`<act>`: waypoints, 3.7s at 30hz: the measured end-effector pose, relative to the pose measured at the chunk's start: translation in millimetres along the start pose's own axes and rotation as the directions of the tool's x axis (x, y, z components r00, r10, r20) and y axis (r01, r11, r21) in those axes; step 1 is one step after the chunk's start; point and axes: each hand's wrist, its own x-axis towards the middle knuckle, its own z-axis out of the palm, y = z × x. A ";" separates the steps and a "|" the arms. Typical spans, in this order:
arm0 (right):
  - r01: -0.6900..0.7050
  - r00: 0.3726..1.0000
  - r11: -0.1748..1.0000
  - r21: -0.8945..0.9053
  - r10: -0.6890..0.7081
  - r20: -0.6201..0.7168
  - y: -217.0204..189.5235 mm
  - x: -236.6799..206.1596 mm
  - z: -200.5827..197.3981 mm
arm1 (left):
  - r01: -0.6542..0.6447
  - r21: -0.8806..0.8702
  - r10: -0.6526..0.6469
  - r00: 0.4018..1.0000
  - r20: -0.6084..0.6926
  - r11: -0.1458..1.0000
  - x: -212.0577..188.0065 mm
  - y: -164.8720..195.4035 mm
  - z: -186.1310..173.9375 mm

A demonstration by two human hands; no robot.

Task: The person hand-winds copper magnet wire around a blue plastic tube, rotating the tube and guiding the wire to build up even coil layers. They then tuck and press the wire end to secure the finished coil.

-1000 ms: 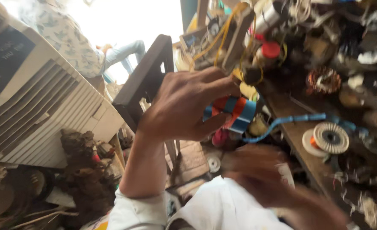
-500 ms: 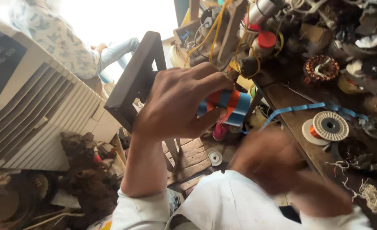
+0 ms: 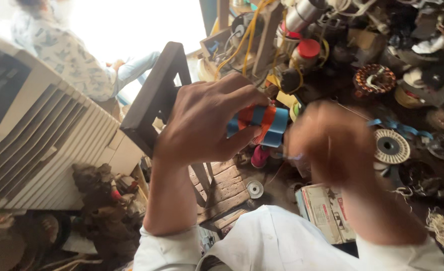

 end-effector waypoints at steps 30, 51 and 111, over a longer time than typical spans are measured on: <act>0.060 0.995 0.998 -0.031 -0.062 -0.074 12.1 43.7 4.4 | -0.003 -0.052 0.003 1.000 -0.001 0.999 -10.9 12.6 -6.2; -0.189 0.959 0.943 0.273 0.118 0.257 2.3 -39.1 68.9 | 0.086 0.006 -0.086 0.994 -0.062 0.996 -5.5 13.8 0.4; 0.016 0.999 0.969 0.247 -0.027 0.041 12.8 -14.6 -3.0 | 0.000 -0.001 0.000 0.998 -0.065 1.000 -9.6 11.4 4.5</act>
